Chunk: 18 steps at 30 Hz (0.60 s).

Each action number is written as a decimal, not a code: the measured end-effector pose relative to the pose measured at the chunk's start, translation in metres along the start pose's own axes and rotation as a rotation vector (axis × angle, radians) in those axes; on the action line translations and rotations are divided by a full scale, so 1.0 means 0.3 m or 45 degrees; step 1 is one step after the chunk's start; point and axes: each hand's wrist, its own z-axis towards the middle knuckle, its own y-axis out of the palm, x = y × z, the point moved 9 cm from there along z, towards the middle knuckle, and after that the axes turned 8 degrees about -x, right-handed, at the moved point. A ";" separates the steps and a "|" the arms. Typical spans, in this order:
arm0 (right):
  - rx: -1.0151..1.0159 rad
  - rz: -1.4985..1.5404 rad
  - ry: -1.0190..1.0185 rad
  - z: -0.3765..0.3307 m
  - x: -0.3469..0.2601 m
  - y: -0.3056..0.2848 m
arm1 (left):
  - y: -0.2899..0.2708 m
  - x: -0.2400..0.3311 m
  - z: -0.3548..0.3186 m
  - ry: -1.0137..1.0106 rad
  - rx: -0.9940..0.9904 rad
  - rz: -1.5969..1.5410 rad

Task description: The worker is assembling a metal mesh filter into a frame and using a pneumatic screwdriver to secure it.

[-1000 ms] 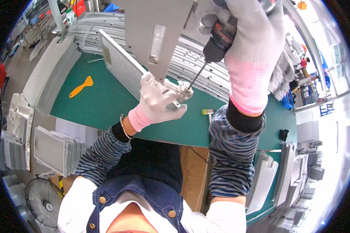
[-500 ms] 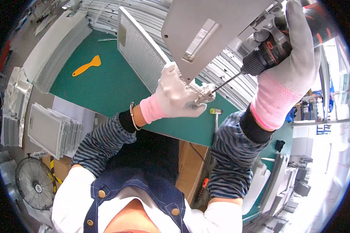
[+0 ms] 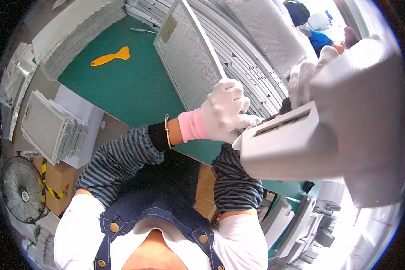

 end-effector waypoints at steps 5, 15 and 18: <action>-0.378 0.744 0.086 -0.015 0.032 0.044 | -0.006 -0.007 0.015 0.022 0.036 0.013; 0.091 -0.808 -0.470 -0.044 -0.173 0.092 | 0.080 -0.057 0.001 -0.166 -0.001 -0.415; 0.258 -0.826 -0.189 -0.022 -0.149 0.046 | 0.041 -0.022 0.011 -0.073 0.045 -0.144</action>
